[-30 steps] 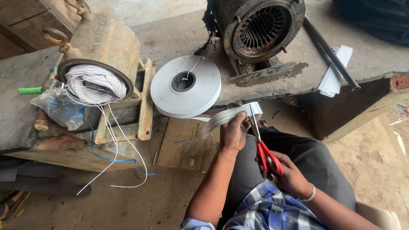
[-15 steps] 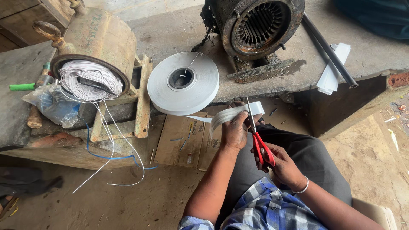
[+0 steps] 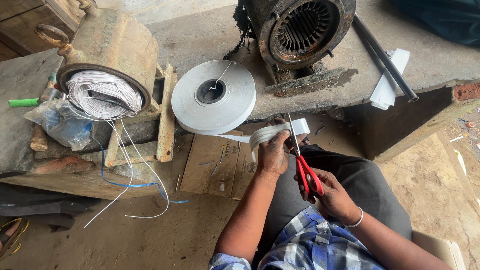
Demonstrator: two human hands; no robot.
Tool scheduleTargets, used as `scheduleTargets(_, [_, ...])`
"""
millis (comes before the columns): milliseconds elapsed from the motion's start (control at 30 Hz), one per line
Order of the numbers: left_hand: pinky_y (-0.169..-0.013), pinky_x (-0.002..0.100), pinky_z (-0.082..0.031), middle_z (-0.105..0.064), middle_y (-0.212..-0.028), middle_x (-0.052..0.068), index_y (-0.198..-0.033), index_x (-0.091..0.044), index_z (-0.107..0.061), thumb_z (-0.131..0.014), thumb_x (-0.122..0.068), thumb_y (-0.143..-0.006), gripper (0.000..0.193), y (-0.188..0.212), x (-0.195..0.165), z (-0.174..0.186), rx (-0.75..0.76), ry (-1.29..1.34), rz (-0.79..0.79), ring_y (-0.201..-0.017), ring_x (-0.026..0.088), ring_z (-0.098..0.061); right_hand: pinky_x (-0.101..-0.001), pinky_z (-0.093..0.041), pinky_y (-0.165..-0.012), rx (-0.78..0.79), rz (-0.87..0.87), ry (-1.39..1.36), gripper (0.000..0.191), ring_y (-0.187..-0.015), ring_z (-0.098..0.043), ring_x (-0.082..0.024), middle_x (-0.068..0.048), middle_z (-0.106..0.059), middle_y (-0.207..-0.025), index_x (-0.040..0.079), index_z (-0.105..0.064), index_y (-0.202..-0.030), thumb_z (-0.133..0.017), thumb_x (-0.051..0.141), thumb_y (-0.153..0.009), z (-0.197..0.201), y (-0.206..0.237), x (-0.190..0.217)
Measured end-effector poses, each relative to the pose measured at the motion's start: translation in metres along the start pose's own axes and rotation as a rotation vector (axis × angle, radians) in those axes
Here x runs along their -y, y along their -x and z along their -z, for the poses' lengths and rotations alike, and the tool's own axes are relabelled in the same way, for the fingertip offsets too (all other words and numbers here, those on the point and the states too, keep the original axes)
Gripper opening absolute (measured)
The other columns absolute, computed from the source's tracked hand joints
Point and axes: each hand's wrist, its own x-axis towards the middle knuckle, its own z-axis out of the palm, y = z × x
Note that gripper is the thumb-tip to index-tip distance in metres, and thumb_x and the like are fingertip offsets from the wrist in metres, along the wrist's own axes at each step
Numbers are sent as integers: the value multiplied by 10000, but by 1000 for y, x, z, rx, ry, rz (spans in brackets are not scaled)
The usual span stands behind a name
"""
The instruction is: The person sits at a workbench and pulls white flat strips from a large roll, aligns and folds a bundle of strips on their lap, and cuts the strips into shorter pieces using red-handled scissors. They stack the cut pieces and place some pieces into the opening of a machine on the bench.
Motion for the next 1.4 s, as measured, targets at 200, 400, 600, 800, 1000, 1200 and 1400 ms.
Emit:
scheduleTargets(200, [-818,391,-664,-640,-1118,189,-1269,-23,-480,-593,-61,-954,337,1,-1,0,38,-2,-23,-959,294,-734,-246,-486,-580,-9,0,30,407,-645,-601,-114,-46,-658,-765,-50,-688,-1159,-664,306,-963,-2,2,0])
scheduleTargets(400, [-910,447,-655,-625,-1155,160,-1229,-45,-494,-596,-39,-969,280,0,-3,-3,71,79,-28,-1052,308,-708,-220,-426,-495,-30,-15,47,358,-605,-569,-94,-27,-638,-751,-35,-688,-1111,-659,290,-962,-5,2,2])
scheduleTargets(600, [-893,436,-632,-624,-1150,143,-1198,-61,-499,-607,-63,-978,245,3,-11,-11,13,106,45,-1124,329,-721,-253,-495,-575,-35,-53,98,313,-653,-584,-113,-41,-652,-781,-44,-696,-1136,-641,226,-988,-1,1,4])
scheduleTargets(800, [-776,284,-583,-685,-1073,82,-1227,-89,-524,-665,21,-912,362,0,-12,-3,-61,-137,-23,-1007,192,-700,-292,-567,-727,-312,199,545,287,-839,-705,-168,-96,-721,-937,-18,-679,-1162,-638,195,-974,80,-19,67])
scheduleTargets(1000, [-760,262,-517,-664,-1010,81,-1210,-17,-565,-684,1,-1002,240,0,5,0,10,-207,-92,-859,121,-613,-411,-590,-769,-796,256,1336,431,-790,-738,-350,-238,-722,-846,-40,-620,-1131,-800,270,-892,170,-110,139])
scheduleTargets(1200, [-766,279,-558,-690,-913,74,-1084,6,-654,-659,-50,-1009,93,3,-2,-3,4,-194,-42,-809,141,-647,-467,-561,-831,-668,271,1800,240,-906,-708,-391,-243,-741,-964,7,-752,-1016,-779,234,-944,157,-162,169])
scheduleTargets(1400, [-744,306,-561,-729,-947,119,-1124,37,-686,-677,-23,-974,162,4,-1,-11,8,-291,-53,-834,173,-683,-256,-558,-682,-185,301,745,284,-784,-645,-75,-1,-712,-915,-2,-687,-1159,-730,126,-908,66,-84,102])
